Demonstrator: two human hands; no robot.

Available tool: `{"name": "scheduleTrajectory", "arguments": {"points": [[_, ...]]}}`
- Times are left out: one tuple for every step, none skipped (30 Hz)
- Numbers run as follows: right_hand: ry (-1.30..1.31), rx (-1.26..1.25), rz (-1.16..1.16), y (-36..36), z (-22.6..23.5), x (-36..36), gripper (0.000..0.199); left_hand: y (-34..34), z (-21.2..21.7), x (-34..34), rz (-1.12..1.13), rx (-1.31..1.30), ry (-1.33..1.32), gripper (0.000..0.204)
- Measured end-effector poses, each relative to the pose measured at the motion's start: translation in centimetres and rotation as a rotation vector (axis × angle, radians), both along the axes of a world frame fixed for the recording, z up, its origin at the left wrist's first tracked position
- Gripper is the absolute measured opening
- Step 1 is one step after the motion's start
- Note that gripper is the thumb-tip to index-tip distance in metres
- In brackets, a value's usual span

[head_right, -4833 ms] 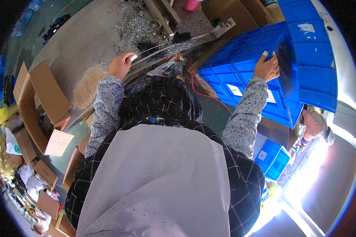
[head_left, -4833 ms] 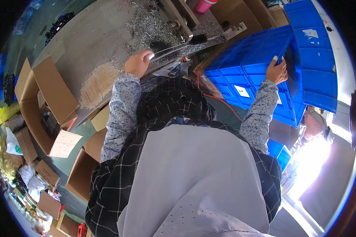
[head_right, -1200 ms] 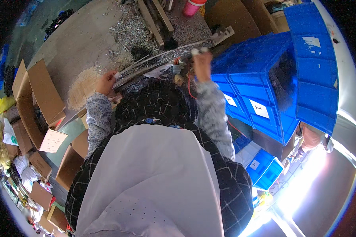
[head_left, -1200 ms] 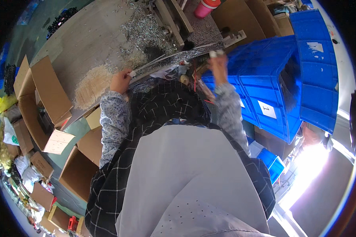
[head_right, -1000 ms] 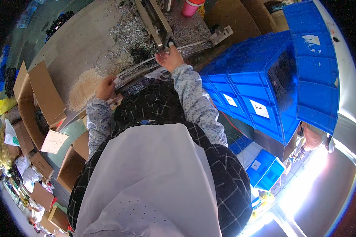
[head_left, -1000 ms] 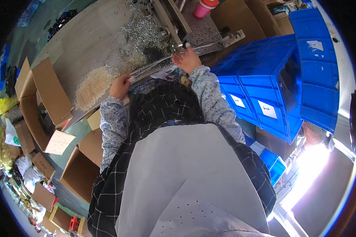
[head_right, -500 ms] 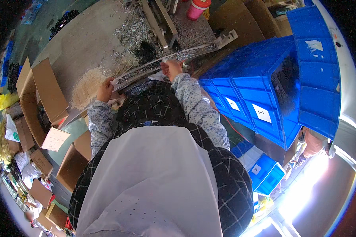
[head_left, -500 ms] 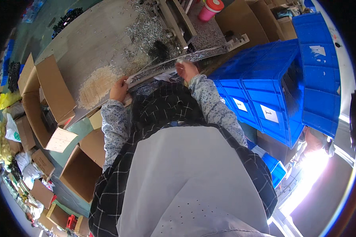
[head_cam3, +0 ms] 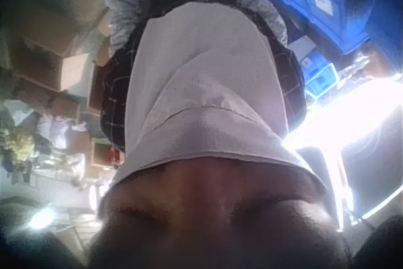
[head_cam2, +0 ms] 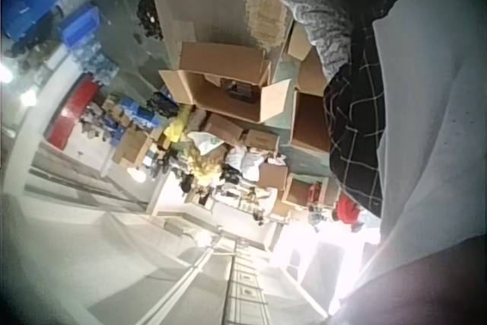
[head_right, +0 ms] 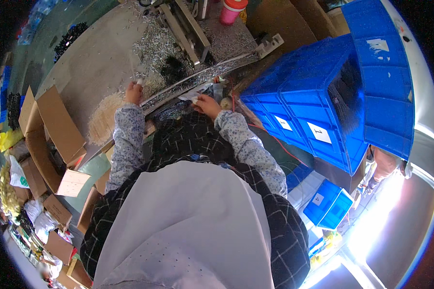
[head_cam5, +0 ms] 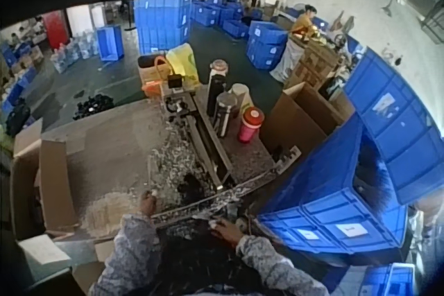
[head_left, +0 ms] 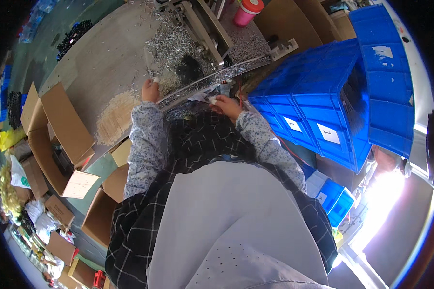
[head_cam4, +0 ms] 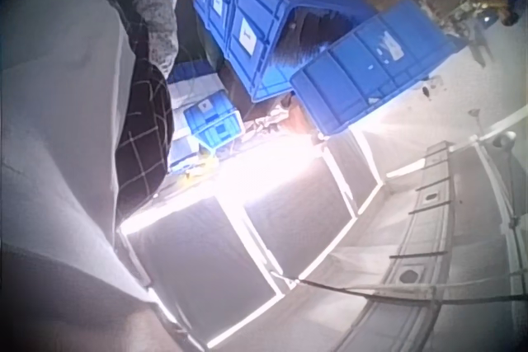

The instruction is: Attaching plastic tips to industrial wire brushes and organizing them in crates.

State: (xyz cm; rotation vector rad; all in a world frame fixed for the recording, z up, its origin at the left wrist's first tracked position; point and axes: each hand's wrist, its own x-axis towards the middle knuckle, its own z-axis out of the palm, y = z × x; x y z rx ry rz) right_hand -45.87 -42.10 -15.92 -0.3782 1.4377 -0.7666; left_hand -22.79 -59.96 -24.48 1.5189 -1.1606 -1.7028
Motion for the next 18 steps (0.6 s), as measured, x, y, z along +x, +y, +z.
{"name": "scheduleTrajectory", "arguments": {"points": [[-0.006, -0.031, -0.052, 0.8, -0.3, -0.5, 0.022, -0.6, 0.0, -0.6, -0.002, -0.03, -0.042, 0.026], [-0.013, -0.062, -0.102, 1.4, -0.5, -1.1, 0.022, -1.0, 0.0, -0.9, -0.002, -0.06, -0.084, 0.026], [0.011, -0.052, -0.076, 1.8, -0.6, -1.8, 0.025, -1.4, 0.2, -1.4, -0.013, -0.061, -0.082, 0.026], [0.012, -0.054, -0.084, 2.2, -0.7, -2.4, 0.025, -1.8, 0.4, -1.6, -0.068, -0.046, -0.096, 0.027], [0.029, -0.014, -0.109, 2.7, -0.8, -2.9, 0.026, -2.2, 0.7, -1.9, -0.122, -0.032, -0.112, 0.028], [0.042, 0.025, -0.119, 2.8, -0.5, -3.3, 0.026, -2.3, -0.2, -1.6, -0.113, -0.035, -0.113, 0.028], [0.025, -0.011, -0.103, 3.0, -0.7, -3.9, 0.027, -2.7, -1.5, -1.4, -0.089, -0.19, -0.302, 0.031], [0.023, -0.018, -0.094, 3.1, -1.0, -4.5, 0.027, -3.0, -2.7, -1.1, -0.06, -0.344, -0.493, 0.035], [0.079, -0.004, -0.087, 3.2, -1.2, -5.5, 0.023, -2.6, -1.6, -2.9, -0.069, -0.349, -0.485, 0.035], [0.128, 0.01, -0.082, 3.4, -1.3, -6.3, 0.019, -1.5, 1.3, -5.2, -0.029, -0.472, -0.799, 0.04], [0.126, 0.004, -0.088, 3.4, -1.3, -7.0, 0.019, -1.0, 3.3, -6.4, 0.024, -0.592, -1.118, 0.045], [0.1, -0.02, -0.087, 3.3, -1.4, -7.5, 0.019, -1.4, 2.1, -6.4, 0.038, -0.593, -1.126, 0.045], [0.075, -0.044, -0.084, 3.1, -1.4, -7.9, 0.02, -2.0, -0.1, -6.3, -0.032, -0.572, -0.833, 0.048], [0.07, -0.051, -0.075, 2.8, -1.7, -8.2, 0.02, -2.7, -1.4, -6.3, -0.105, -0.549, -0.536, 0.052], [0.095, -0.076, -0.07, 2.8, -2.0, -8.9, 0.02, -2.5, -1.0, -7.8, -0.14, -0.575, -0.595, 0.052], [0.119, -0.099, -0.074, 3.0, -2.5, -9.6, 0.02, -2.1, 0.7, -9.6, -0.151, -0.579, -0.592, 0.052], [0.119, -0.1, -0.092, 3.3, -3.3, -10.5, 0.02, -1.9, 3.5, -11.5, -0.227, -0.541, -0.739, 0.053], [0.127, -0.096, -0.096, 3.3, -3.5, -11.0, 0.02, -1.5, 5.3, -12.6, -0.289, -0.498, -0.89, 0.054]]}}
